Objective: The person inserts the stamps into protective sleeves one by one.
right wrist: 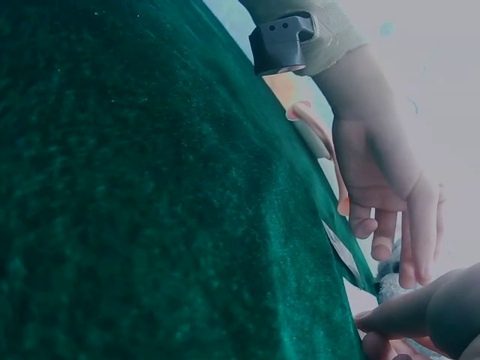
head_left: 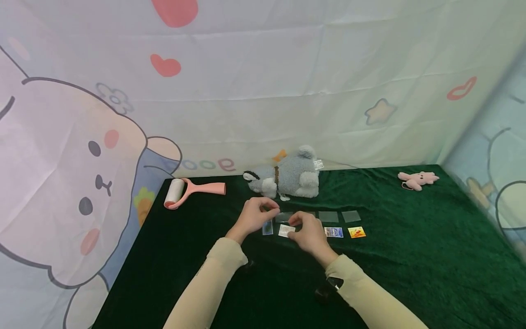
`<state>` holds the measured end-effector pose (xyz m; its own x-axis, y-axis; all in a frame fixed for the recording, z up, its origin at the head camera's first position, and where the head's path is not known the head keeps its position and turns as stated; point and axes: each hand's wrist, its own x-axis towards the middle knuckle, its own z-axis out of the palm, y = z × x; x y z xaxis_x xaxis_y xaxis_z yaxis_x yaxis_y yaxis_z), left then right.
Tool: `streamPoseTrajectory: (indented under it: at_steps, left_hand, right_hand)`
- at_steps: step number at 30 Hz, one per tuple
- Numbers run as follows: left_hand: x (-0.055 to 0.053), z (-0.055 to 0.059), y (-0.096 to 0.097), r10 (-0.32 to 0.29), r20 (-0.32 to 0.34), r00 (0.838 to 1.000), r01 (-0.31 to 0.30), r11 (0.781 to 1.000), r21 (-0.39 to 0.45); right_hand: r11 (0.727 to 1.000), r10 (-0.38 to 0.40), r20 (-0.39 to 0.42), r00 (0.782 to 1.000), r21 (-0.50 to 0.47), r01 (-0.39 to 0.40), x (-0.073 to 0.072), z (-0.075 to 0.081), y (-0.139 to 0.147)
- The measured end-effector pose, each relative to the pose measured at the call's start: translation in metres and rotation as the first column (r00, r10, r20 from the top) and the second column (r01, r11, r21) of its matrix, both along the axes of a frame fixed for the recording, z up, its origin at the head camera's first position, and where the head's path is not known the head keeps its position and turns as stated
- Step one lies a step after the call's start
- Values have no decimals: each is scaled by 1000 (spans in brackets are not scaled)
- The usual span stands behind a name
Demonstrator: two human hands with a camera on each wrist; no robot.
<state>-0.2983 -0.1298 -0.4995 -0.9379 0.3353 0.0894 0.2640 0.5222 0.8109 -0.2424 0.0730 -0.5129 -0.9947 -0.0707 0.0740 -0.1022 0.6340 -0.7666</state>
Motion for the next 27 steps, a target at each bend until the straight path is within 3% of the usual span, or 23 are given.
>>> streamPoseTrajectory:
  at_steps: [12,27]
  left_hand:
    - [-1,0,-1,-6,-8,1000,6,1000,-16]
    - [-1,2,-1,-8,-3,1000,8,1000,-4]
  right_hand:
    - [1000,16,-9,1000,25,-16,2,2,1]
    - [997,58,48,997,40,-60,7,9,2]
